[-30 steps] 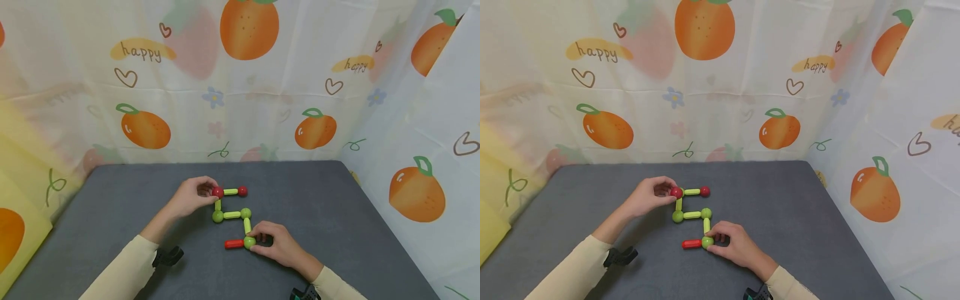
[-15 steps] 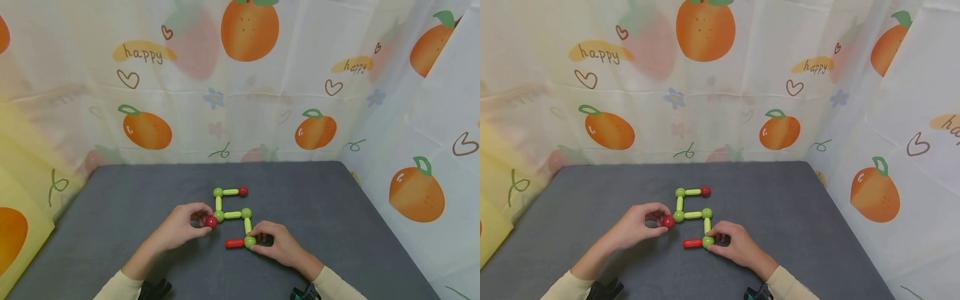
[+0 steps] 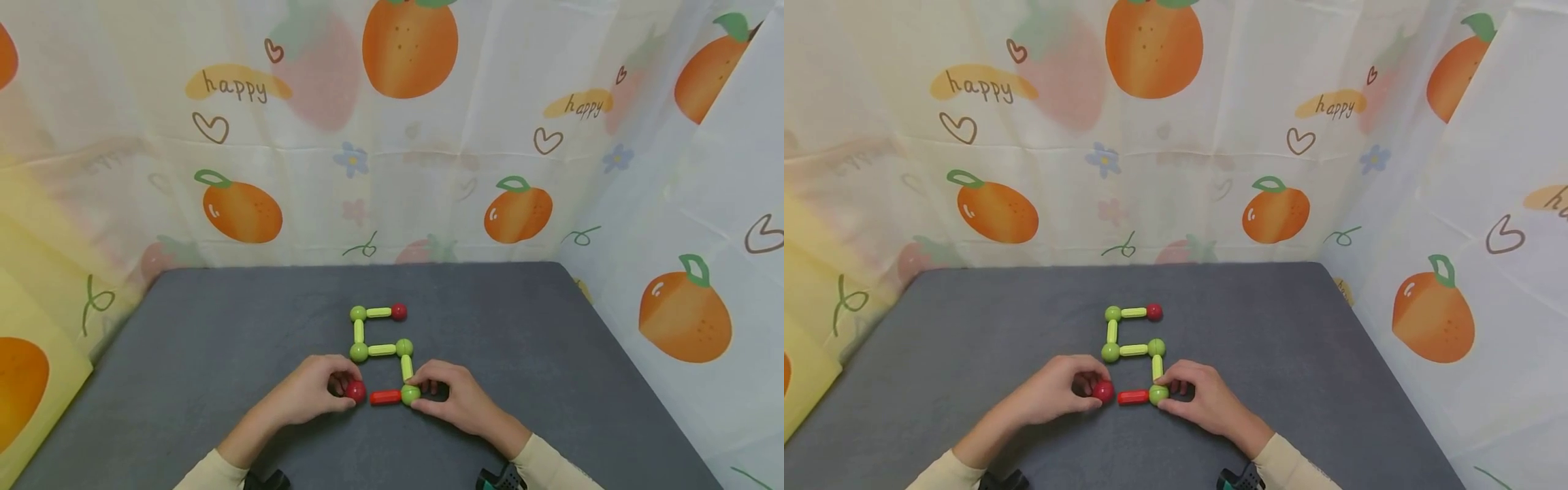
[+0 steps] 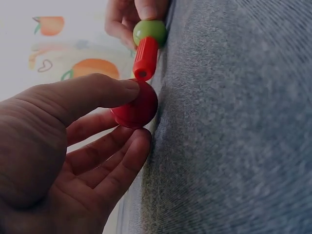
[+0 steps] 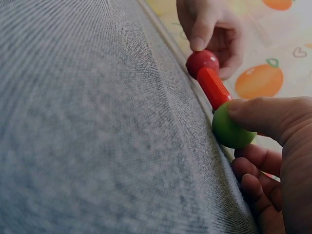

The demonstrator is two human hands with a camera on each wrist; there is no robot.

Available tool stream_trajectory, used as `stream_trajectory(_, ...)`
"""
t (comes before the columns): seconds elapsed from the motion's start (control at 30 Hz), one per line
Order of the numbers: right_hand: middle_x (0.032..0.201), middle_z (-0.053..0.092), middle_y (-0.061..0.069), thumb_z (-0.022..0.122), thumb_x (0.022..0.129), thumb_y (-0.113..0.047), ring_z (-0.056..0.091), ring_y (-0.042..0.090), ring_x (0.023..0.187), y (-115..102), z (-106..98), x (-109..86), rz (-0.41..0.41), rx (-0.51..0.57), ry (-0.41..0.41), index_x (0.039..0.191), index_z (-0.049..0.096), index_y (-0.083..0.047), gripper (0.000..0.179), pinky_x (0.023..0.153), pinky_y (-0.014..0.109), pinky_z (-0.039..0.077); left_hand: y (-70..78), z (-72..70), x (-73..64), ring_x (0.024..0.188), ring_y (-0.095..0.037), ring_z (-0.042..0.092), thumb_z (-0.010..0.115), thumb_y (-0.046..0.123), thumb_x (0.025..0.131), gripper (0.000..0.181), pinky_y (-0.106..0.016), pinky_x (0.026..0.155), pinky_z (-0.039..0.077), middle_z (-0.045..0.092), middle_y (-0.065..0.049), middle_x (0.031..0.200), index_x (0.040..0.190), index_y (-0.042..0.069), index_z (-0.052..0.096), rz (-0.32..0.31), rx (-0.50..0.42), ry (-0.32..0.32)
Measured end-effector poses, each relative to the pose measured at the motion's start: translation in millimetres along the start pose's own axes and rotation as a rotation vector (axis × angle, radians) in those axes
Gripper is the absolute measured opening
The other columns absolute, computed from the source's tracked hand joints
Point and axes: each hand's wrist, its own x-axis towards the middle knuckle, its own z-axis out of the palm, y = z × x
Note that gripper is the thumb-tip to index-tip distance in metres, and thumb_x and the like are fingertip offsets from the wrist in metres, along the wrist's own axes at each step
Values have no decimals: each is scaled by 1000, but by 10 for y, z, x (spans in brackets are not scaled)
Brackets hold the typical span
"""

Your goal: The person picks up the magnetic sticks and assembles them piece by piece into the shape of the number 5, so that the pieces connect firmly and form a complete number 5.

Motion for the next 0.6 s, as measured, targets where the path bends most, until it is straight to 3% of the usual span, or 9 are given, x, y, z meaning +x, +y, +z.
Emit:
stream_trajectory(0.2,105,70,-12,87,96,-29,64,13,85,0,-14,-13,-5,1,-1,118,78,-30,24,76,33,56,29,35,-1,85,-10,67,91,6,87,27,-29,77,59,69,9,97,108,17,78,1,-14,-39)
stream_trajectory(0.6,106,71,-12,86,97,-31,64,13,86,-22,-7,13,2,3,-4,118,78,-31,23,77,33,56,65,31,4,85,-11,67,91,7,88,27,-29,77,58,69,9,96,110,18,78,-10,-10,-58)
